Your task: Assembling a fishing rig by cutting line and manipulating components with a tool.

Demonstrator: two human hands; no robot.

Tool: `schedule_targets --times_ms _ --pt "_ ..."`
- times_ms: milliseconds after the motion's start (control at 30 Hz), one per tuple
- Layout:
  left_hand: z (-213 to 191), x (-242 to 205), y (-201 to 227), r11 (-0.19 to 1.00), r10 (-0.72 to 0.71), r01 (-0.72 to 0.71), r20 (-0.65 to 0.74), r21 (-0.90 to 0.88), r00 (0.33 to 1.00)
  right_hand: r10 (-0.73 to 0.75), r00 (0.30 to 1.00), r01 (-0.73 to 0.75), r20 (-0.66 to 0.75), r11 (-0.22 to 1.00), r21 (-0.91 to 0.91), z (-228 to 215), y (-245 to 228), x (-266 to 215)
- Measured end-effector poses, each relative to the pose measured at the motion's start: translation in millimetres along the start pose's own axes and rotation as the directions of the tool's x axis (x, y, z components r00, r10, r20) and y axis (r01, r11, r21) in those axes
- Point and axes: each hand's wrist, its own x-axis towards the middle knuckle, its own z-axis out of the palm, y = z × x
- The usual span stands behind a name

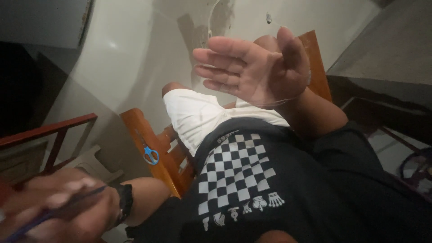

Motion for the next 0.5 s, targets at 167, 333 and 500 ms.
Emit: schedule_targets --times_ms 167,333,500 --pt "1 22 10 0.932 -0.328 0.090 0.709 0.352 0.625 0.020 0.996 -0.019 -0.085 1.000 0.020 4 -2 -1" --pt "44 3 -8 0.953 -0.267 0.057 0.731 0.299 0.628 0.018 0.999 -0.016 -0.043 0.999 0.030 3 -3 0" --pt "66 -2 -14 0.882 -0.427 0.056 0.746 0.467 0.511 0.023 0.999 -0.022 -0.034 0.999 0.023 3 -4 0"
